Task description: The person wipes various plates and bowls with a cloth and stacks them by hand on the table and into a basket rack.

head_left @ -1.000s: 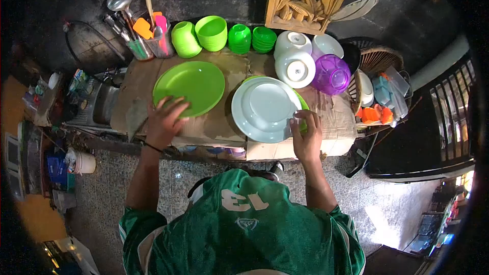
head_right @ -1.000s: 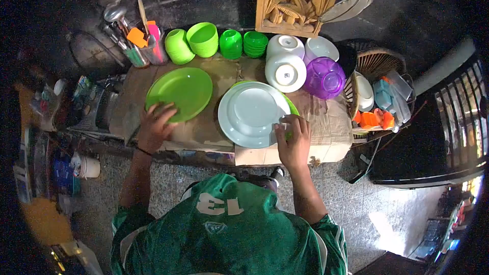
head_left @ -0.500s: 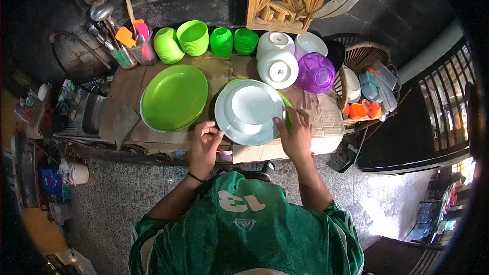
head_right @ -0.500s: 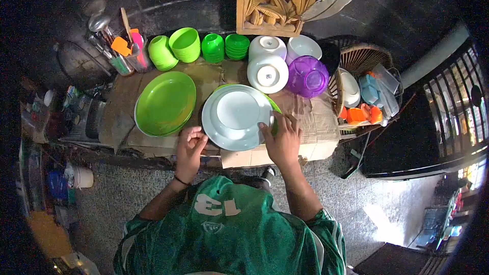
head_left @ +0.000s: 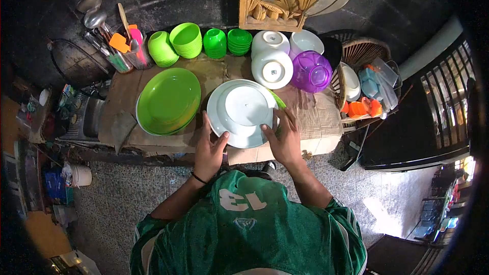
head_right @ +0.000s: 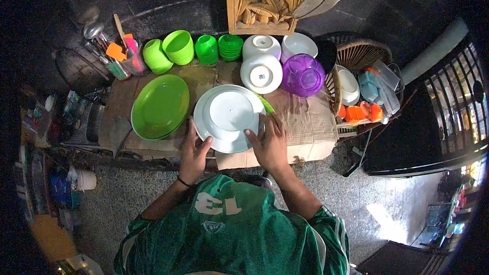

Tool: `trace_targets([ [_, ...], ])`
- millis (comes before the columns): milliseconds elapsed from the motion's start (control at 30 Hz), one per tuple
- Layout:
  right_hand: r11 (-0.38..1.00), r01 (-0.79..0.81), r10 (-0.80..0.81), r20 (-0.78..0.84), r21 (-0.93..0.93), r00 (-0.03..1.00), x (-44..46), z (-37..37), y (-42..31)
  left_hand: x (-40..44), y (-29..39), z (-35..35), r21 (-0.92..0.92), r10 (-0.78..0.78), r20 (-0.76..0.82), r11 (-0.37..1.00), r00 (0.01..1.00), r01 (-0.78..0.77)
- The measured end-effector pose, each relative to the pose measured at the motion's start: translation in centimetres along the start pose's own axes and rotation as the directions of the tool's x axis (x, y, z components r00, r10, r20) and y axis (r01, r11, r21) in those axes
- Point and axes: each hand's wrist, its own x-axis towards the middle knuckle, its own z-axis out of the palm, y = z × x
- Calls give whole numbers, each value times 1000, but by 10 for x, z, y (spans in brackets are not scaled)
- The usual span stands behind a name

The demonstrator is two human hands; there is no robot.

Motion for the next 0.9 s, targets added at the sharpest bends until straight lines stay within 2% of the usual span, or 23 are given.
trace_targets([
  [167,1000,13,-13,-46,0,999,-1,0,-3,-1,-9,0,119,25,26,993,999,-28],
  [300,999,-15,15,-12,-34,1000,2,-3,-8,-4,-5,4,101,-34,34,994,999,30],
  [367,998,-44,46,49,-38,998,3,-3,-9,-6,-8,9,251,28,-46,968,999,-16],
  [500,995,-6,11,48,-102,999,-1,5,-6,-8,-17,14,190,-66,-64,979,996,77],
  [567,993,9,-8,8,-121,1000,-2,6,-7,-9,-20,15,278,56,-104,960,993,-25],
  [600,993,7,-6,9,-120,1000,-2,4,-8,-10,-15,16,279,54,-104,960,993,-23],
  [700,997,51,-51,4,-56,999,-1,-11,-13,-12,12,18,377,119,-129,924,985,-62],
  [767,924,150,-136,-64,351,989,-2,-24,-13,-19,22,25,148,221,-180,969,958,-195],
  [800,902,271,-240,-131,337,962,-1,-23,-3,-21,19,21,300,293,-134,922,947,-243],
  [833,910,258,-221,-147,325,964,-4,-28,3,-23,20,30,113,328,-129,943,936,-314],
  [900,803,362,-265,-260,473,929,-5,-36,7,-19,15,41,76,382,-42,923,923,-378],
])
